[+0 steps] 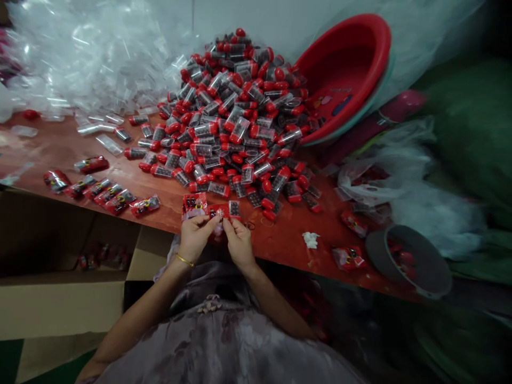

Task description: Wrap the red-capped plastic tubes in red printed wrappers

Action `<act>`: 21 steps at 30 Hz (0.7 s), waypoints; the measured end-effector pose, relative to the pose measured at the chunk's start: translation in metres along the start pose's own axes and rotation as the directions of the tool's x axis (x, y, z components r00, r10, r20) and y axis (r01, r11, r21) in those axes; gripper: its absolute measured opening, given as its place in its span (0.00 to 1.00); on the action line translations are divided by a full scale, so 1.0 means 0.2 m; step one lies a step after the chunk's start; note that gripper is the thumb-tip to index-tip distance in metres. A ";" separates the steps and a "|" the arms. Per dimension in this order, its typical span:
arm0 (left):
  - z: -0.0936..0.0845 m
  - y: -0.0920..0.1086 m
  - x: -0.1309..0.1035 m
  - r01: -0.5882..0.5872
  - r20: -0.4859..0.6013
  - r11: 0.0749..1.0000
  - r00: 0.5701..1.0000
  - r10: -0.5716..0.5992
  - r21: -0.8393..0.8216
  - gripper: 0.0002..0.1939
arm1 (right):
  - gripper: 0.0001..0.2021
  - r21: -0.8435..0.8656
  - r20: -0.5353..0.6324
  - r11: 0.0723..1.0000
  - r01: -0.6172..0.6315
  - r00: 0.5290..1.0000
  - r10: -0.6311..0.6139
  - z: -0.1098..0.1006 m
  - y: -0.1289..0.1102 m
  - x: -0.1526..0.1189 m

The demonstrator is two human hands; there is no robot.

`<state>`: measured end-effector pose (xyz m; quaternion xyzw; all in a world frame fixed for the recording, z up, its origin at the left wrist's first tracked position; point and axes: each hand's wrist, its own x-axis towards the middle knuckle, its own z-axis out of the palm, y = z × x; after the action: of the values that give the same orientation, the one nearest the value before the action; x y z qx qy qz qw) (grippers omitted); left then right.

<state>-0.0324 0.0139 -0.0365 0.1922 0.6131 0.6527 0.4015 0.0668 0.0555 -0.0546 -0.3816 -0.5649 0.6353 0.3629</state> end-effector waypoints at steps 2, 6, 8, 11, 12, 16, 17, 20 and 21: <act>0.00 -0.01 -0.03 0.042 -0.013 0.999 0.999 -0.042 -0.035 0.16 | 0.20 -0.104 -0.002 0.993 0.063 0.998 -0.064 0.01 0.01 0.00; 0.00 0.02 -0.07 0.177 -0.016 0.968 0.983 -0.182 -0.176 0.19 | 0.20 -0.277 0.026 0.941 0.193 0.981 -0.193 0.00 0.03 0.00; -0.02 0.05 -0.07 0.229 -0.009 0.946 0.971 -0.237 -0.231 0.22 | 0.16 -0.313 0.102 0.913 0.262 0.965 -0.241 -0.04 0.01 0.02; -0.06 0.09 -0.04 0.228 -0.036 0.943 0.969 -0.244 -0.244 0.22 | 0.13 -0.454 0.279 0.776 0.437 0.897 -0.342 -0.17 -0.05 0.11; -0.07 0.09 -0.03 0.221 -0.046 0.942 0.970 -0.239 -0.252 0.21 | 0.13 -0.545 0.350 0.667 0.508 0.861 -0.369 -0.23 -0.07 0.15; -0.09 0.11 0.01 0.300 0.004 0.901 0.949 -0.314 -0.313 0.21 | 0.23 -0.718 0.608 0.251 0.649 0.761 -0.227 -0.38 -0.11 0.32; -0.09 0.11 0.01 0.336 0.034 0.885 0.938 -0.344 -0.323 0.21 | 0.23 -0.713 0.649 0.195 0.674 0.739 -0.182 -0.39 -0.11 0.35; -0.09 0.12 0.02 0.406 0.092 0.850 0.912 -0.400 -0.335 0.20 | 0.16 -0.673 0.705 0.156 0.723 0.690 -0.162 -0.41 -0.09 0.37; -0.09 0.13 0.02 0.418 0.099 0.844 0.907 -0.410 -0.337 0.19 | 0.13 -0.663 0.702 0.182 0.726 0.688 -0.186 -0.41 -0.08 0.36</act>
<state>-0.0544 0.0070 -0.0158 -0.0114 0.5092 0.6470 0.5674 0.1079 0.1575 -0.0505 -0.1509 -0.9737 0.1273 0.1136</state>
